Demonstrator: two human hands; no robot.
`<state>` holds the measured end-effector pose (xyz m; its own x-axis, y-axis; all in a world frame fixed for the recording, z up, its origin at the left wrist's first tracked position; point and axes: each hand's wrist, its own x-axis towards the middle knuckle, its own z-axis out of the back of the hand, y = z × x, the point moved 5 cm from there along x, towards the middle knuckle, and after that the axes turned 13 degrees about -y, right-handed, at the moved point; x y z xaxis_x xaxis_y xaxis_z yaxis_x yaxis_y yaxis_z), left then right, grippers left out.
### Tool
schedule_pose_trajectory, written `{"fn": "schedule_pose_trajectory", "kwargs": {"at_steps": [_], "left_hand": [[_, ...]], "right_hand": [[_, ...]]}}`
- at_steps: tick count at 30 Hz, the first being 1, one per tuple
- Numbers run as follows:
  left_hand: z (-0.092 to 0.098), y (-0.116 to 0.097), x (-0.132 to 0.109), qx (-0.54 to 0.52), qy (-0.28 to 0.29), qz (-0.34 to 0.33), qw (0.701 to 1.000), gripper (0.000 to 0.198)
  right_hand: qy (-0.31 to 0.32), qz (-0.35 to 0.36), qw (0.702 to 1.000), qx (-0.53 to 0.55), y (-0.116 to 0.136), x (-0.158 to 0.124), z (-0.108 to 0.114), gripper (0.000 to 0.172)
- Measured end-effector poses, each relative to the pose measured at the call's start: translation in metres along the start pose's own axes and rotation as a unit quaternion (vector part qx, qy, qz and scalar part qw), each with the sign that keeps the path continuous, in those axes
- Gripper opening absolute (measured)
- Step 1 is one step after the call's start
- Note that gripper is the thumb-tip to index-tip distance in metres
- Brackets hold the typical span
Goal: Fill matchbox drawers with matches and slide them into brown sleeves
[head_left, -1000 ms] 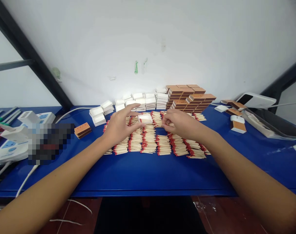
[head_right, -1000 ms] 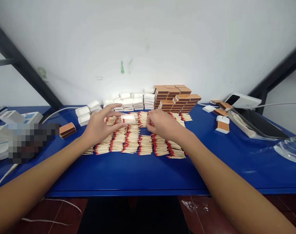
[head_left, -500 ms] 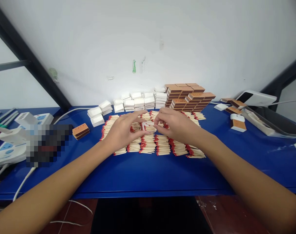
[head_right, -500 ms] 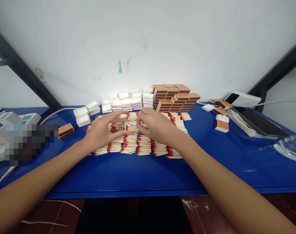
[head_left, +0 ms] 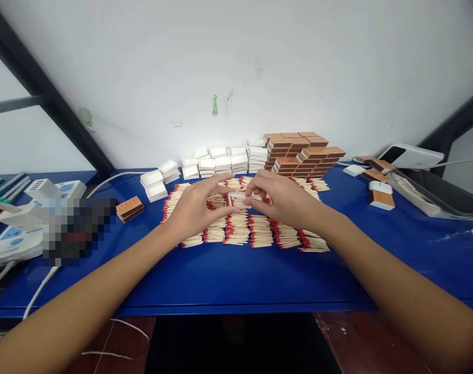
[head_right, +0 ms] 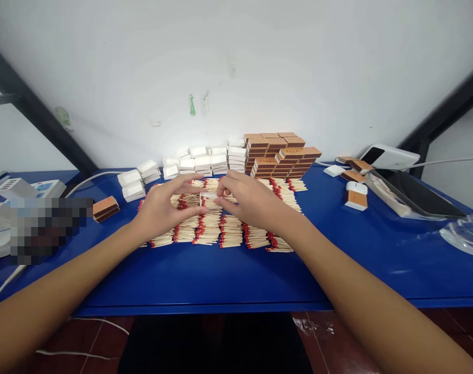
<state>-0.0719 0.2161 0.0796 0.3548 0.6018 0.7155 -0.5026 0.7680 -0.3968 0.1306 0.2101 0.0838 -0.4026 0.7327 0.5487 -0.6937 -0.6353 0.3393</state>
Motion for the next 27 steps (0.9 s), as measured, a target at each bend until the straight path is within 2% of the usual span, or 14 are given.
{"fn": "schedule_pose_trajectory", "kwargs": {"at_steps": [7, 14, 19, 21, 25, 27], "left_hand": [[-0.001, 0.003, 0.0, -0.009, -0.003, 0.009, 1.0, 0.061], [0.001, 0.002, 0.0, -0.006, -0.017, 0.018, 1.0, 0.064], [0.004, 0.007, 0.002, -0.002, -0.024, 0.038, 0.999, 0.066], [0.005, 0.009, 0.003, 0.009, -0.029, 0.04, 0.999, 0.064], [0.008, 0.012, 0.004, 0.017, -0.042, 0.037, 0.998, 0.059], [0.009, 0.013, 0.004, 0.019, -0.042, 0.036, 0.998, 0.059]], "right_hand": [[0.02, -0.015, 1.0, 0.005, -0.003, 0.002, -0.004, 0.013], [-0.01, -0.016, 0.999, 0.029, 0.0, 0.001, -0.003, 0.013], [-0.031, -0.026, 0.999, 0.025, 0.0, 0.005, 0.009, 0.014], [0.004, -0.047, 0.999, 0.008, -0.005, 0.007, 0.011, 0.018], [0.154, -0.066, 0.986, -0.003, -0.016, 0.001, 0.004, 0.019], [0.185, -0.069, 0.98, 0.002, -0.018, -0.002, 0.0, 0.017]]}}
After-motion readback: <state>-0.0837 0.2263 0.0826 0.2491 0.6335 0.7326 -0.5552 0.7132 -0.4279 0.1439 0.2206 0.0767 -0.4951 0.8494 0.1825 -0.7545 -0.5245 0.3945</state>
